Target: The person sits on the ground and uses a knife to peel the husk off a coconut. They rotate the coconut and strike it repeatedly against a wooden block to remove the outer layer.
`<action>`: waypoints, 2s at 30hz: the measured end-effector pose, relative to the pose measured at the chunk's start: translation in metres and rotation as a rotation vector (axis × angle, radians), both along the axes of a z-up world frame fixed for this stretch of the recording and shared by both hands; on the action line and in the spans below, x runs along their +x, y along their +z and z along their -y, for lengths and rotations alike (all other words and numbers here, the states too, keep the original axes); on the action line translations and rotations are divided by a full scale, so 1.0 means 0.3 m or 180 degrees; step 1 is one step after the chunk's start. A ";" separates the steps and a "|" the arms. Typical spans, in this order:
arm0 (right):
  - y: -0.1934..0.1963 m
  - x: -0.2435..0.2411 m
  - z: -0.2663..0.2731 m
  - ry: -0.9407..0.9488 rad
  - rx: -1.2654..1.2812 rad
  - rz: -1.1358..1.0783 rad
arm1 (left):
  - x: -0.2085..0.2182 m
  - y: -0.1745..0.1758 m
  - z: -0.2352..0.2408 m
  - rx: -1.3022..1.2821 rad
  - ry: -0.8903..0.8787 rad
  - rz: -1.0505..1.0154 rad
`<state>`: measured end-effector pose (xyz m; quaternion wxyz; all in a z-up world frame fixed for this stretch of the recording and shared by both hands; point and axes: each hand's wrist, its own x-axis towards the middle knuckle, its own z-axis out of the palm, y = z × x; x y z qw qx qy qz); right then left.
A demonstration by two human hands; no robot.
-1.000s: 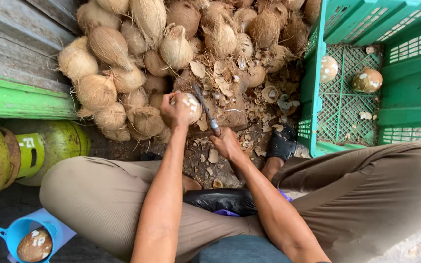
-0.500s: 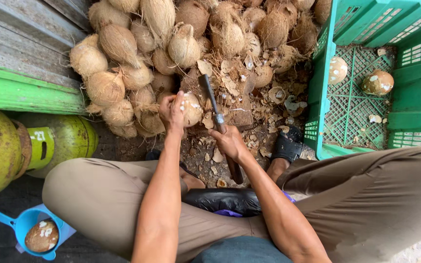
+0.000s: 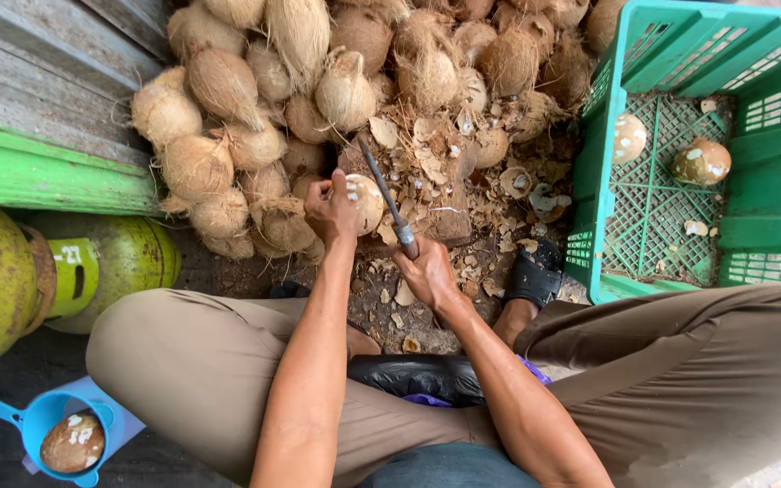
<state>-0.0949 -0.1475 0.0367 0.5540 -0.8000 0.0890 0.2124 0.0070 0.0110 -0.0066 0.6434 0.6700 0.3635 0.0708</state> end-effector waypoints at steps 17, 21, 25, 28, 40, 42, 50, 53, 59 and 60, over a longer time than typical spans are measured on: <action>-0.028 0.058 0.087 -0.0102 -0.0127 -0.0621 | -0.020 0.024 -0.016 0.1045 -0.0397 -0.0849; -0.027 -0.010 0.091 -0.0115 -0.0152 -0.0474 | -0.116 0.053 -0.003 0.1075 -0.0623 -0.0905; -0.105 0.039 0.065 0.0205 -0.0087 -0.0648 | -0.086 0.072 -0.070 -0.0192 -0.0306 -0.0139; -0.217 -0.002 0.084 0.0243 -0.0595 -0.0623 | -0.118 0.058 -0.092 -0.0940 -0.0506 0.0785; -0.352 -0.023 0.066 0.0150 -0.0060 -0.0046 | -0.076 0.262 0.414 -0.2100 -0.2681 0.0344; -0.338 -0.016 0.064 0.0136 -0.0159 -0.0249 | -0.090 0.264 0.613 -0.1702 -0.3266 0.0634; -0.223 0.008 0.067 0.0222 -0.0282 -0.0842 | -0.260 0.098 1.299 0.2170 -0.4820 0.1908; -0.207 0.021 0.075 0.0252 -0.0266 -0.0815 | -0.339 0.006 1.355 0.2795 -0.5177 0.2005; -0.243 0.037 0.075 0.0275 -0.0274 -0.0728 | -0.345 -0.006 1.304 0.2619 -0.5013 0.1935; -0.245 0.024 0.071 0.0310 -0.0250 -0.0829 | -0.331 0.021 1.283 0.2540 -0.5069 0.1928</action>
